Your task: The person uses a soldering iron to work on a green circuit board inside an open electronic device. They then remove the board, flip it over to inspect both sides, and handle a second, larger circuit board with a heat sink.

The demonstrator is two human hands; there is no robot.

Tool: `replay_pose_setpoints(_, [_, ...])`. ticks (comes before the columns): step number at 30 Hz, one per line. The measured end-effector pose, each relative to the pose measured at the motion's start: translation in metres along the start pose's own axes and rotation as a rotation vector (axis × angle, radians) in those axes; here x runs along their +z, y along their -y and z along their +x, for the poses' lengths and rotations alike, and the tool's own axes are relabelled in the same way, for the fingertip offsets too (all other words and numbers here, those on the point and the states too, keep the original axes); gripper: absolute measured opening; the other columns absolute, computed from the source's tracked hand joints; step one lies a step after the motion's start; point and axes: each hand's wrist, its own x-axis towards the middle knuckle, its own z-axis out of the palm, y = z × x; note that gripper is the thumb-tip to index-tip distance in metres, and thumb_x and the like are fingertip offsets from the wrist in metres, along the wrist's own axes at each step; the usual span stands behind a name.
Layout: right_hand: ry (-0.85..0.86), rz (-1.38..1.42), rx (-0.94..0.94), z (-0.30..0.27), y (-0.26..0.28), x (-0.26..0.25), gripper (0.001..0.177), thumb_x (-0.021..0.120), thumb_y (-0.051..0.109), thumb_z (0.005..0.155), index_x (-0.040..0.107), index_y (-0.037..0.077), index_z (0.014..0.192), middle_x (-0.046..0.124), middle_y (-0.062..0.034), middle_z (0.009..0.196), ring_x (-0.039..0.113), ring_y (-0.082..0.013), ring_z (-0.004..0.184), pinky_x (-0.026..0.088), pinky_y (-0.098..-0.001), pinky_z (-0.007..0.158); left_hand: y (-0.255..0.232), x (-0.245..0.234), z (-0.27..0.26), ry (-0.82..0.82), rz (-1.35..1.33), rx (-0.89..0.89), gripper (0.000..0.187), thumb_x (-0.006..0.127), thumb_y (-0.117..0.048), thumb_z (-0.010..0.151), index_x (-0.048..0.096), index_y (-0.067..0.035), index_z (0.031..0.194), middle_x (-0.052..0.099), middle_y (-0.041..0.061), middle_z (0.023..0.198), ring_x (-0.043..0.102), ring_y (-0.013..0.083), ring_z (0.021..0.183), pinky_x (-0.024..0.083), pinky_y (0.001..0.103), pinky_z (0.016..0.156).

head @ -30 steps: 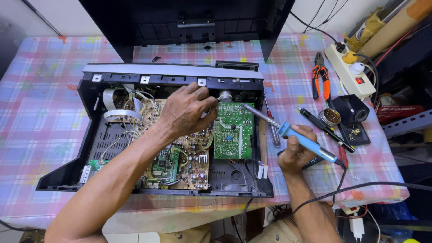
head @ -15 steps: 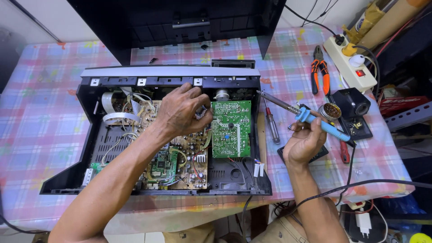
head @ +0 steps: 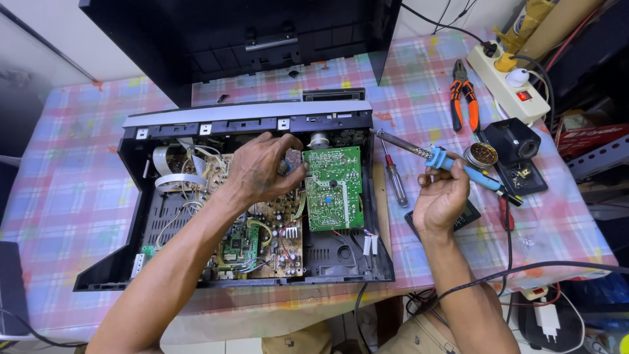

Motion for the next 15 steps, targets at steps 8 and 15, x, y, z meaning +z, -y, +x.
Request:
replay_pose_setpoints(8, [0.014, 0.052, 0.072, 0.006, -0.007, -0.009, 0.028, 0.060, 0.041, 0.097, 0.065, 0.019, 0.113, 0.057, 0.0001, 0.074, 0.060, -0.0128, 0.082, 0.048, -0.0228, 0.066, 0.002, -0.005, 0.003, 0.048, -0.032, -0.078, 0.023, 0.061, -0.037, 0.096, 0.076, -0.020, 0.098, 0.073, 0.010, 0.066, 0.068, 0.0240, 0.063, 0.054, 0.032, 0.063])
replay_pose_setpoints(15, [0.244, 0.078, 0.153, 0.003, -0.006, -0.009, 0.026, 0.058, 0.037, 0.103, 0.060, 0.023, 0.124, 0.070, -0.0037, 0.087, 0.069, -0.0140, 0.094, 0.059, -0.0263, 0.078, 0.025, 0.014, 0.003, 0.090, -0.338, -0.228, 0.023, 0.069, -0.036, 0.091, 0.081, -0.020, 0.104, 0.069, 0.015, 0.075, 0.066, 0.0336, 0.072, 0.054, 0.044, 0.065])
